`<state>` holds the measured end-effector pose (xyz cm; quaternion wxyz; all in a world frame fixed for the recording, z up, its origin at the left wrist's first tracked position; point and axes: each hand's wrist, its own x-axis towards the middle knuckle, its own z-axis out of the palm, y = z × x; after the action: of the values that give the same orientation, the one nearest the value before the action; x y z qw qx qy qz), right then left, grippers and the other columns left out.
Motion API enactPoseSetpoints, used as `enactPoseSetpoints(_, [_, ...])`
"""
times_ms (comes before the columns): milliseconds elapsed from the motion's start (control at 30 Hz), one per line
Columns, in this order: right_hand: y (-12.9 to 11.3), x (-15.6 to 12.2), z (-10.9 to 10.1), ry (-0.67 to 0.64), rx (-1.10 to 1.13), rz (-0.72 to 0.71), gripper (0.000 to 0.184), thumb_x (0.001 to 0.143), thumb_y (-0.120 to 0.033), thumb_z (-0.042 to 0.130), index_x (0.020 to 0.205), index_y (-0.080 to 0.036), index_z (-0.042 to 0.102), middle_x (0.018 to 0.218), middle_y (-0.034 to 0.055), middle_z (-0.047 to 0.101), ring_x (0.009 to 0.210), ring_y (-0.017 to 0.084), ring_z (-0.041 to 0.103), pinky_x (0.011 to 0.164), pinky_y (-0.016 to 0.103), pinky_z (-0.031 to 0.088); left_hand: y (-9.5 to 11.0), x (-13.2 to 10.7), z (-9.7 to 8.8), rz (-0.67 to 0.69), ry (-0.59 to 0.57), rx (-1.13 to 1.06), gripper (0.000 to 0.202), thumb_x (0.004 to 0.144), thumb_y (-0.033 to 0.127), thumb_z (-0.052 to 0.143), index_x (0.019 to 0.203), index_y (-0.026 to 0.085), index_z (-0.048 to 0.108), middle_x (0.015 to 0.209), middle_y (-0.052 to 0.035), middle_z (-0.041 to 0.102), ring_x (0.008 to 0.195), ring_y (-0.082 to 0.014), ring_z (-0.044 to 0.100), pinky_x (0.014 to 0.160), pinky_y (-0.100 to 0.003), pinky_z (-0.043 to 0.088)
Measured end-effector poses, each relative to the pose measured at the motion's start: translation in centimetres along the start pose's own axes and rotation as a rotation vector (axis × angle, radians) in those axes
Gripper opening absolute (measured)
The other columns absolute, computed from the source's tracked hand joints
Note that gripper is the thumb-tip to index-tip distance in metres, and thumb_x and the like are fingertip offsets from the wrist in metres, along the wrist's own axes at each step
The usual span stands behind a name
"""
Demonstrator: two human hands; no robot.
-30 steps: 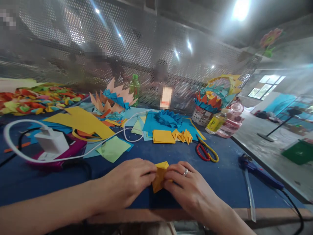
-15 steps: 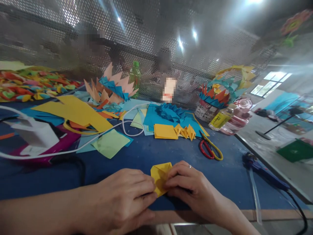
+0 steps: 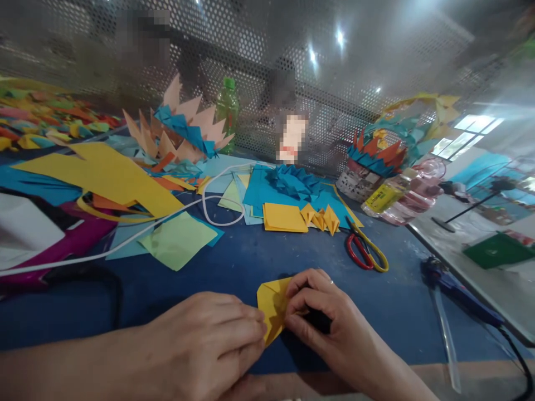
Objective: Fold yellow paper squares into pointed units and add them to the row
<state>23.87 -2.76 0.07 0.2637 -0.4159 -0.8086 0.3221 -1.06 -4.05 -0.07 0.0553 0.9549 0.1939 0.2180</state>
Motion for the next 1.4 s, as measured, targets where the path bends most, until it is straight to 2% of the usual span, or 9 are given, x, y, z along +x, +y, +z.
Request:
enactPoseSetpoints(133, [-0.1, 0.0, 0.2, 0.019, -0.02, 0.007, 0.012, 0.089, -0.014, 0.065, 0.08, -0.022, 0.065, 0.101, 0.002, 0.062, 0.097, 0.017, 0.059, 0.088, 0.033, 0.048, 0.3, 0.1, 0.5, -0.028, 0.066, 0.029, 0.03, 0.102, 0.027, 0.043, 0.094, 0.02, 0.071, 0.096, -0.0075, 0.075, 0.082, -0.0229, 0.068, 0.075, -0.035, 0.054])
enactPoseSetpoints(300, [-0.1, 0.0, 0.3, 0.032, -0.047, -0.001, 0.012, 0.088, -0.012, 0.064, 0.081, -0.022, 0.063, 0.1, 0.0029, 0.063, 0.096, 0.018, 0.058, 0.086, 0.035, 0.049, 0.3, 0.9, 0.7, -0.034, 0.018, 0.018, 0.032, 0.106, 0.032, 0.038, 0.122, 0.018, 0.06, 0.101, -0.0054, 0.072, 0.09, -0.022, 0.066, 0.081, -0.033, 0.052])
enactPoseSetpoints(400, [-0.1, -0.1, 0.2, 0.029, -0.056, -0.006, 0.011, 0.088, -0.014, 0.065, 0.081, -0.023, 0.063, 0.101, 0.0029, 0.063, 0.096, 0.018, 0.059, 0.088, 0.035, 0.049, 0.2, 1.0, 0.7, -0.047, -0.047, -0.026, 0.029, 0.105, 0.036, 0.043, 0.116, 0.018, 0.062, 0.092, -0.0037, 0.069, 0.084, -0.0205, 0.063, 0.078, -0.032, 0.051])
enactPoseSetpoints(800, [-0.4, 0.1, 0.4, 0.049, -0.047, 0.044, 0.014, 0.087, -0.012, 0.062, 0.079, -0.022, 0.058, 0.1, 0.0031, 0.061, 0.095, 0.019, 0.057, 0.085, 0.036, 0.049, 0.2, 1.6, 0.7, -0.052, -0.01, -0.042, 0.022, 0.102, 0.034, 0.051, 0.095, 0.018, 0.065, 0.083, -0.0021, 0.068, 0.078, -0.02, 0.062, 0.071, -0.033, 0.049])
enactPoseSetpoints(967, [-0.3, 0.1, 0.6, 0.072, -0.042, 0.063, 0.017, 0.085, -0.009, 0.063, 0.078, -0.022, 0.055, 0.1, 0.002, 0.06, 0.096, 0.018, 0.056, 0.087, 0.036, 0.047, 0.3, 1.4, 0.9, -0.023, 0.043, 0.006, 0.035, 0.106, 0.034, 0.039, 0.093, 0.017, 0.067, 0.086, -0.0041, 0.071, 0.079, -0.021, 0.064, 0.073, -0.037, 0.049])
enactPoseSetpoints(1100, [-0.3, 0.1, 0.6, 0.073, -0.027, 0.076, 0.021, 0.082, -0.004, 0.063, 0.078, -0.022, 0.053, 0.1, 0.0004, 0.059, 0.096, 0.017, 0.055, 0.087, 0.033, 0.045, 0.2, 1.3, 1.4, -0.037, 0.049, 0.007, 0.033, 0.105, 0.038, 0.043, 0.094, 0.019, 0.068, 0.085, -0.0023, 0.07, 0.077, -0.0202, 0.063, 0.072, -0.036, 0.049])
enactPoseSetpoints(1200, [-0.2, 0.1, 0.6, 0.081, -0.027, 0.076, 0.02, 0.083, -0.006, 0.064, 0.078, -0.022, 0.053, 0.1, 0.0005, 0.059, 0.096, 0.017, 0.055, 0.086, 0.032, 0.045, 0.1, 1.4, 1.4, -0.029, 0.06, 0.052, 0.045, 0.108, 0.036, 0.032, 0.087, 0.019, 0.067, 0.086, -0.0038, 0.071, 0.077, -0.02, 0.064, 0.071, -0.036, 0.048])
enactPoseSetpoints(1300, [-0.1, 0.1, 0.7, 0.115, -0.057, 0.084, 0.021, 0.083, -0.007, 0.065, 0.08, -0.022, 0.051, 0.099, 0.0005, 0.058, 0.095, 0.018, 0.054, 0.086, 0.034, 0.043, 0.4, 1.5, 1.4, 0.018, 0.145, 0.06, 0.049, 0.109, 0.037, 0.029, 0.083, 0.02, 0.067, 0.081, -0.0009, 0.071, 0.067, -0.0166, 0.062, 0.064, -0.034, 0.045])
enactPoseSetpoints(1400, [0.0, 0.0, 0.7, 0.137, -0.077, 0.101, 0.025, 0.081, -0.005, 0.065, 0.088, -0.023, 0.049, 0.103, 0.0009, 0.057, 0.098, 0.018, 0.053, 0.089, 0.035, 0.042, 0.7, 1.7, 1.7, -0.086, 0.29, 0.087, 0.047, 0.109, 0.038, 0.032, 0.083, 0.022, 0.068, 0.082, 0.0027, 0.073, 0.066, -0.014, 0.062, 0.068, -0.03, 0.046])
